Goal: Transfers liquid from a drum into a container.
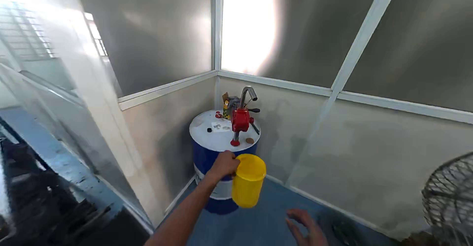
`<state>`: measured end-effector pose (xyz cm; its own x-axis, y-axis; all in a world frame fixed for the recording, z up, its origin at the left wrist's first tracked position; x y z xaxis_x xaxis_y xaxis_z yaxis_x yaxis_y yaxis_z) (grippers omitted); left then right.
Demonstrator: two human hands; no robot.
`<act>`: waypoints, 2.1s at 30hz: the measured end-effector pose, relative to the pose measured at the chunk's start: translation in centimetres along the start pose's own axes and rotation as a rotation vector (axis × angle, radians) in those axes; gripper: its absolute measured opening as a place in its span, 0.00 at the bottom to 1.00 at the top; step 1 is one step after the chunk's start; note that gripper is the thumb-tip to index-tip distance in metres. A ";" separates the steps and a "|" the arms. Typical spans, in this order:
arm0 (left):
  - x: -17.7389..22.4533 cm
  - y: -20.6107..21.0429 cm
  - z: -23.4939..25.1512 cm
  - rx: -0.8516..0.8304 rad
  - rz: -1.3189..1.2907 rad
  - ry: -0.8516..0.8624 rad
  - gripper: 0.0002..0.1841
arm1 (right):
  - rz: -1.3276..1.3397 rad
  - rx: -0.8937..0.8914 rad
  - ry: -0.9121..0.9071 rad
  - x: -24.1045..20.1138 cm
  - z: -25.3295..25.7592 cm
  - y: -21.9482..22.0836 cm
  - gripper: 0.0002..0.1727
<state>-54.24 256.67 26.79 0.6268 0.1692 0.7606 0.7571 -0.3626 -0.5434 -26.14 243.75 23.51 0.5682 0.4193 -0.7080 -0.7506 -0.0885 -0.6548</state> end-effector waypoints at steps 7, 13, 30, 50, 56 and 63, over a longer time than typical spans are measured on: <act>8.2 -11.0 15.0 0.049 -0.039 0.068 0.18 | 0.003 -0.046 0.097 6.7 16.3 -1.1 0.16; 10.6 -14.6 19.2 0.019 -0.046 0.073 0.16 | 0.024 -0.061 0.068 11.3 29.5 -2.7 0.16; 12.4 -17.8 17.4 0.177 -0.131 0.052 0.09 | -0.484 -0.446 -0.330 17.3 61.9 7.5 0.31; 12.2 -19.9 19.7 0.009 -0.094 0.249 0.11 | -0.371 -1.358 0.061 20.9 39.7 12.9 0.21; 12.2 -20.4 20.4 -0.223 0.027 0.374 0.10 | -0.255 -1.353 -0.070 13.7 37.9 5.8 0.18; 13.4 -19.2 21.7 -0.450 0.076 0.485 0.09 | -0.367 -0.825 -0.254 4.8 51.1 -4.3 0.11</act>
<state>-56.34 285.78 39.71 0.4419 -0.2653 0.8569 0.4974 -0.7225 -0.4802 -37.38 292.30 36.41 0.5582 0.7241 -0.4050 -0.0074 -0.4838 -0.8752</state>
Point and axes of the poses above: each hand's wrist, its own z-axis towards the middle knuckle, its own y-axis out of the palm, x = y × z, the point moved 10 cm from there along z, towards the middle knuckle, and after that the axes turned 12 degrees about -x, right-handed, at the moved point
